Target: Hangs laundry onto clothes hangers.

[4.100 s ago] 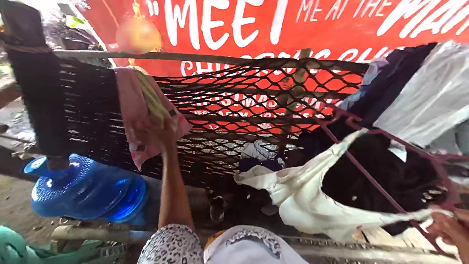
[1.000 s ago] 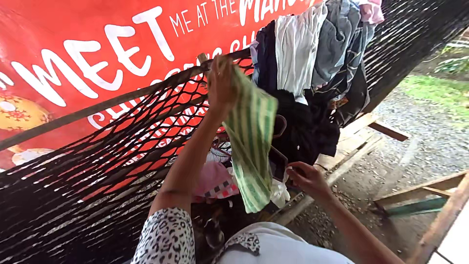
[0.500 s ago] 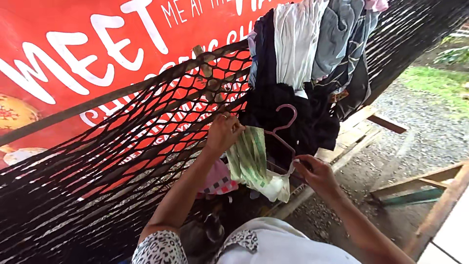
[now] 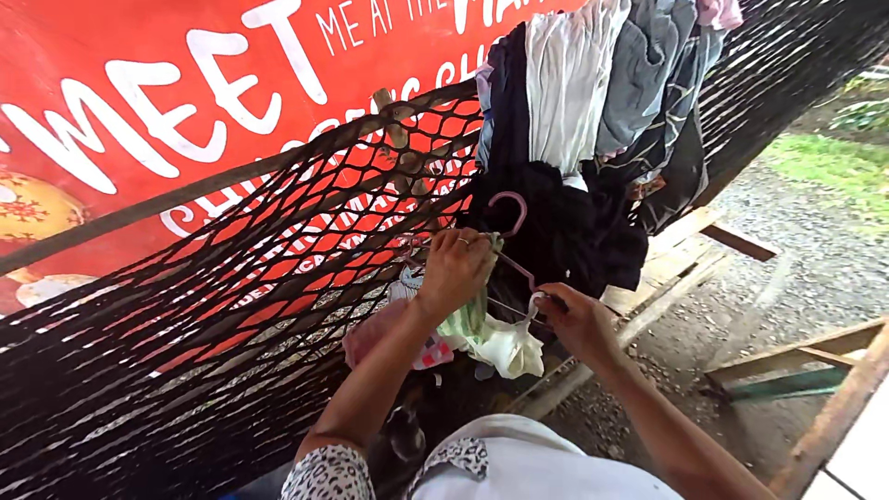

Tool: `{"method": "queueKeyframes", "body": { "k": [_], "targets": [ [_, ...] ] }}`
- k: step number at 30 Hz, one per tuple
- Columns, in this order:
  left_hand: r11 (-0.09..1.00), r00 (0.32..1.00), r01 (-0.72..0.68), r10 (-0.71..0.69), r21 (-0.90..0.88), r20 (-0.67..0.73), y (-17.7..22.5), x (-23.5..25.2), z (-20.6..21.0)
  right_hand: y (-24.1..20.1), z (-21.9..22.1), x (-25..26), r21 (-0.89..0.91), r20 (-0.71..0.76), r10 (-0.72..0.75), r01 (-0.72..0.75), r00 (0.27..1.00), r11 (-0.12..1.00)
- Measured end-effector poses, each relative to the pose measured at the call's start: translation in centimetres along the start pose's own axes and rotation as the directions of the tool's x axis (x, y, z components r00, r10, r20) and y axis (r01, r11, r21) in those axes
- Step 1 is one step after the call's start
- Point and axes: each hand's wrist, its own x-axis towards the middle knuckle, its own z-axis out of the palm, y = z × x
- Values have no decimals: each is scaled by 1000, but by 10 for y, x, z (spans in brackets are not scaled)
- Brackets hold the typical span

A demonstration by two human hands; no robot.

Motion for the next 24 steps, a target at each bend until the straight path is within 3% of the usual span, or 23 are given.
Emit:
{"method": "queueKeyframes", "body": {
  "k": [6,10,12,15,17,20,24],
  "targets": [
    [970,963,235,-241,-62,-120,-19,-13,-7,4,-13,-1,18,-170,-84,88,982,996],
    [965,947,220,-247,-144,-208,-23,-11,-4,1,-18,1,-53,-211,-190,183,959,982],
    [917,932,260,-320,-301,-171,-20,-9,-13,1,-19,1,-65,-187,-189,180,964,982],
    [691,846,401,-531,-601,-45,-28,-2,-34,3,-21,-1,-43,-164,-165,160,973,986],
    [670,782,534,-623,-515,1,-41,-1,-44,3,-23,-3,-19,-161,-148,147,976,989],
    [690,752,644,-649,-330,112,-48,-8,-56,2,-27,-4,-6,-168,-111,111,979,994],
    [511,735,561,-669,-652,108,-52,-22,-49,5,-29,-2,21,-161,-116,121,980,992]
  ]
}}
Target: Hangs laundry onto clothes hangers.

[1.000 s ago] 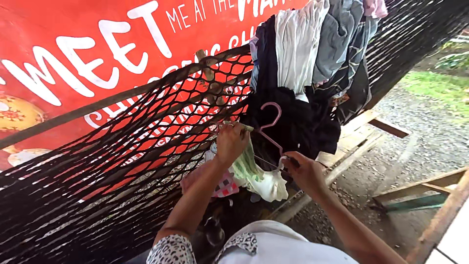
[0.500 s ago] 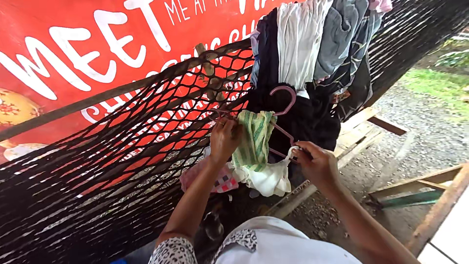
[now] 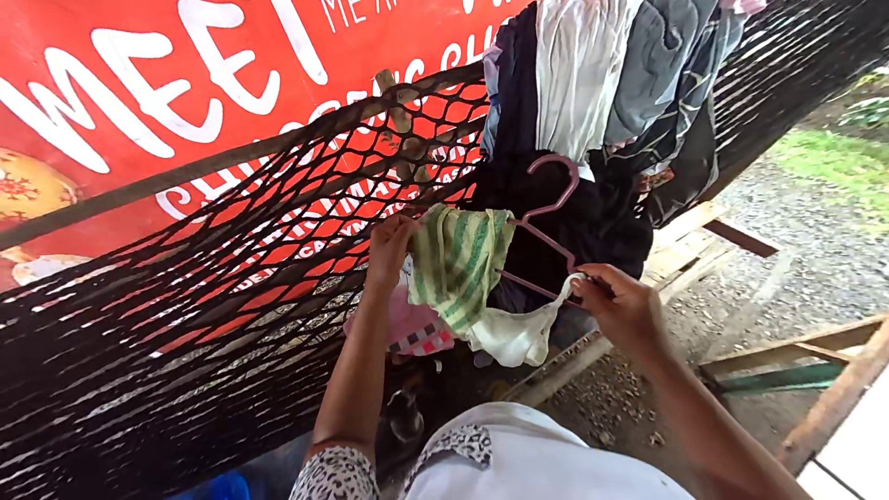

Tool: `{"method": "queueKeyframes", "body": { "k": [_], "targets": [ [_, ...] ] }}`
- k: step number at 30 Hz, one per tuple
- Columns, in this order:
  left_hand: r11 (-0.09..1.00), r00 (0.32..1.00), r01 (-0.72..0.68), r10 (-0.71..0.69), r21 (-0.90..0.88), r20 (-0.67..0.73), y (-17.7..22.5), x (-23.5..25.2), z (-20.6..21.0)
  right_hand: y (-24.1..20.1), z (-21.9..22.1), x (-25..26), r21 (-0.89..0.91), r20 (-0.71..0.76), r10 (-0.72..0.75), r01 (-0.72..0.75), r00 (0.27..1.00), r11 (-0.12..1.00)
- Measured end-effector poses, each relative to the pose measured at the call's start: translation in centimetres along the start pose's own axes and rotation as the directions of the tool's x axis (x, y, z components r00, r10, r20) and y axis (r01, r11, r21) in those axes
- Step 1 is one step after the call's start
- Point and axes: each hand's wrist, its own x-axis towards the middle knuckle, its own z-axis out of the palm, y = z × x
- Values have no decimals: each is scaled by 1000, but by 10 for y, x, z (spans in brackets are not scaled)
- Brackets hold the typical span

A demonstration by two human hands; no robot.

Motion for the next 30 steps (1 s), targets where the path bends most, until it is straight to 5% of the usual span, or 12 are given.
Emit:
{"method": "queueKeyframes", "body": {
  "k": [2,5,8,11,13,16,19,22,25,28,30],
  "targets": [
    [996,995,-61,65,58,-80,-9,2,-4,1,-7,4,4,-6,-33,33,999,999],
    [926,995,-71,94,372,-42,-38,3,-15,1,-29,14,-9,-55,-54,54,997,999],
    [791,962,38,-193,611,191,-97,-18,-24,0,-52,21,-5,-116,-17,17,993,1000],
    [569,805,-46,-465,821,368,-173,-70,-24,-1,-62,25,1,-148,20,-20,989,1000],
    [532,743,-105,-520,840,422,-211,-106,-30,1,-60,26,13,-139,44,-43,989,999],
    [528,796,-119,-455,841,399,-222,-126,-37,10,-47,28,35,-87,66,-63,994,997],
    [519,802,-28,-498,854,329,-190,-110,-32,19,-30,31,50,-28,97,-96,995,994],
    [703,847,178,-465,689,256,-144,-83,-32,27,-17,37,42,8,146,-146,989,988],
    [888,894,418,-440,192,88,-94,-67,-37,33,-5,40,62,49,207,-210,977,976],
    [832,936,334,-348,-443,52,-35,-65,-46,33,6,39,89,98,248,-257,964,962],
    [765,995,81,-104,-638,1,1,-70,-55,31,12,39,119,114,245,-258,963,959]
  ]
}}
